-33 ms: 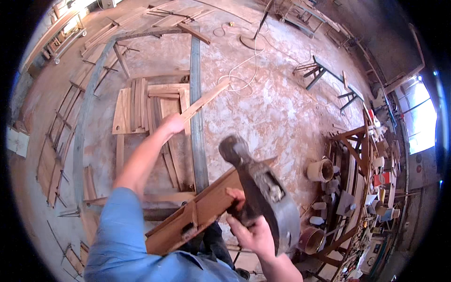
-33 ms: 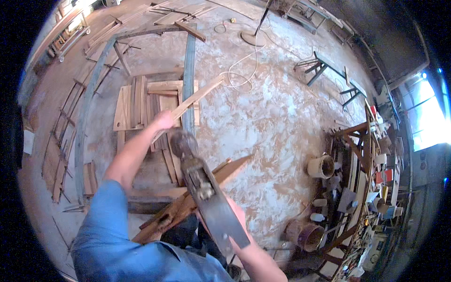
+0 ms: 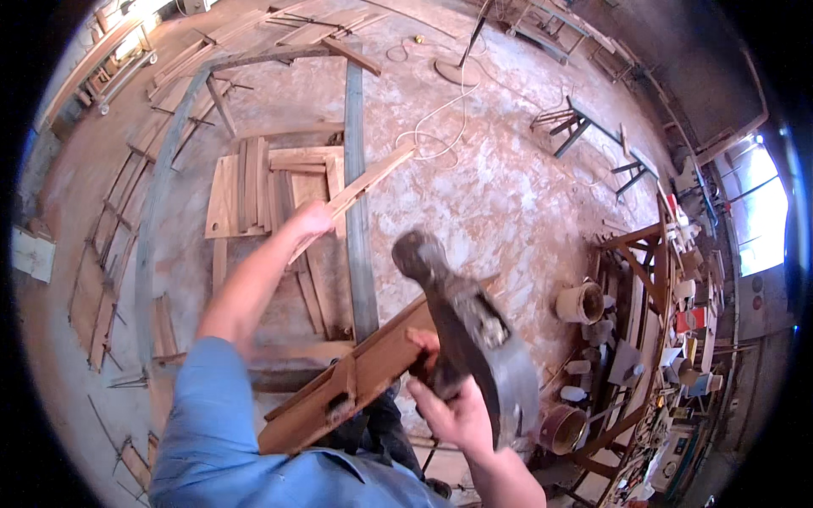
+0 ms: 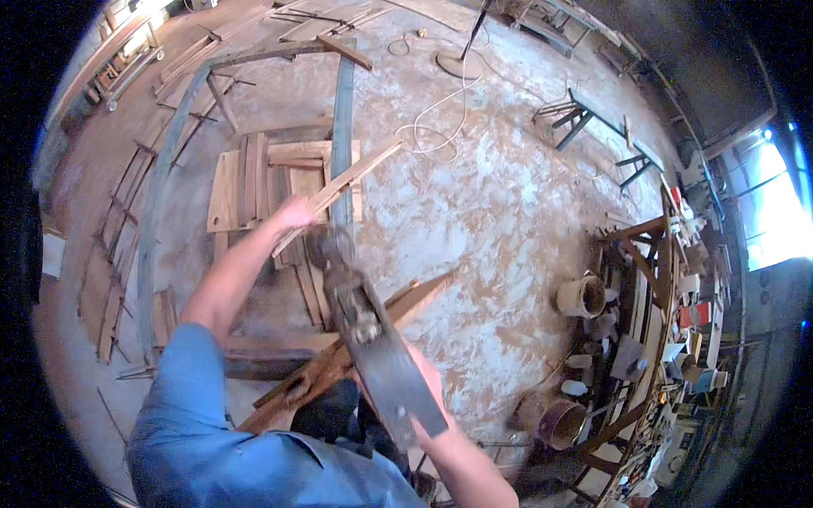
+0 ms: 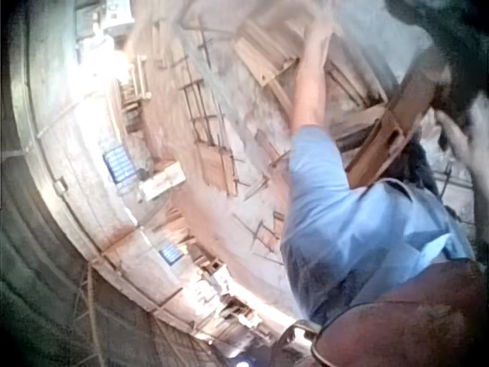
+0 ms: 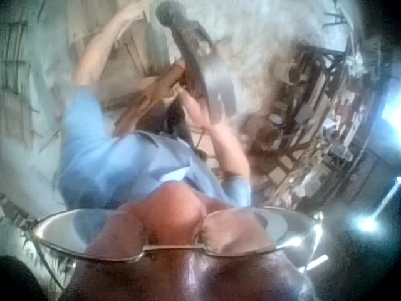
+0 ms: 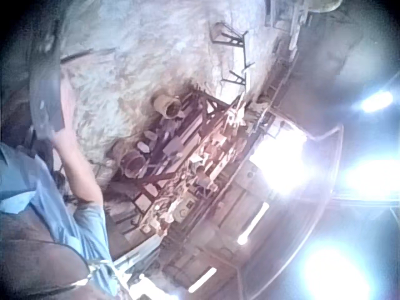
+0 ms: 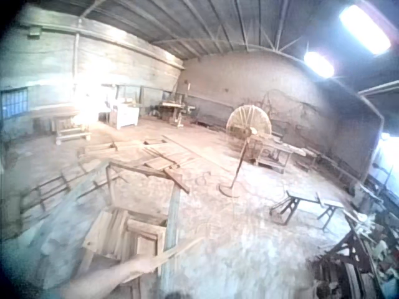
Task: The person applies glue to the edges of a large wooden panel and a smaller wooden strip using a brush. They then use a hammer to tap the pieces together, assembling them into a larger structure. The person also retrieves and positions metal clamps to secure the assembly.
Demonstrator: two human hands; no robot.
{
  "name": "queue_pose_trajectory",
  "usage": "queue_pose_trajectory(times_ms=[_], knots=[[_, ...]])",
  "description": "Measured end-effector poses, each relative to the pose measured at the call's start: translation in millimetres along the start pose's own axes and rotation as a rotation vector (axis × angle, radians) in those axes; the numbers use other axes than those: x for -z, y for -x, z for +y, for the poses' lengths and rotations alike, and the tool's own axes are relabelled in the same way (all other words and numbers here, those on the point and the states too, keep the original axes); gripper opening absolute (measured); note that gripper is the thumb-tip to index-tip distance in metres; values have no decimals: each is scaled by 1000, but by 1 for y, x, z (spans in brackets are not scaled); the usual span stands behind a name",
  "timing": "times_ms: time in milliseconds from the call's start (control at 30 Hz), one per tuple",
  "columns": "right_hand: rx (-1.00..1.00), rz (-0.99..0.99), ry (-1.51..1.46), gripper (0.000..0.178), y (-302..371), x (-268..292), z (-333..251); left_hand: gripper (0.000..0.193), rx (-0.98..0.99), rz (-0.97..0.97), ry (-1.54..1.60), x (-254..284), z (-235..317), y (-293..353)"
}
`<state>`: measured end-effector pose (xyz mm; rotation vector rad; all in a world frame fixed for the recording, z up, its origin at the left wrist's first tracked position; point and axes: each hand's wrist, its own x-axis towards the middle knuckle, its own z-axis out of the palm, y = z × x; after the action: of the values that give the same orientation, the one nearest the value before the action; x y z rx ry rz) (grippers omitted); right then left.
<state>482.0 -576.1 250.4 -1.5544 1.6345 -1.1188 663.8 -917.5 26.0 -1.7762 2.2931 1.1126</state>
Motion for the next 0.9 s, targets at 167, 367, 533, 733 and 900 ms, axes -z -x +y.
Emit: queue_pose_trajectory(times_ms=[167, 367, 533, 733, 900], knots=[[34, -145, -274, 47, -4, -13, 14, 28, -89, -97, 311, 61, -3, 127], [310, 137, -52, 38, -30, -18, -7, 29, 95, -155, 368, 128, 45, 314], [222, 77, -205, 49, -34, -33, 4, 21, 105, -97, 438, 122, 46, 394], [392, 143, -247, 48, -39, -46, 12, 35, -28, 81, 257, 107, 49, 416], [267, 79, -265, 47, -33, -44, 9, 31, -23, 112, 231, 105, 61, 419]])
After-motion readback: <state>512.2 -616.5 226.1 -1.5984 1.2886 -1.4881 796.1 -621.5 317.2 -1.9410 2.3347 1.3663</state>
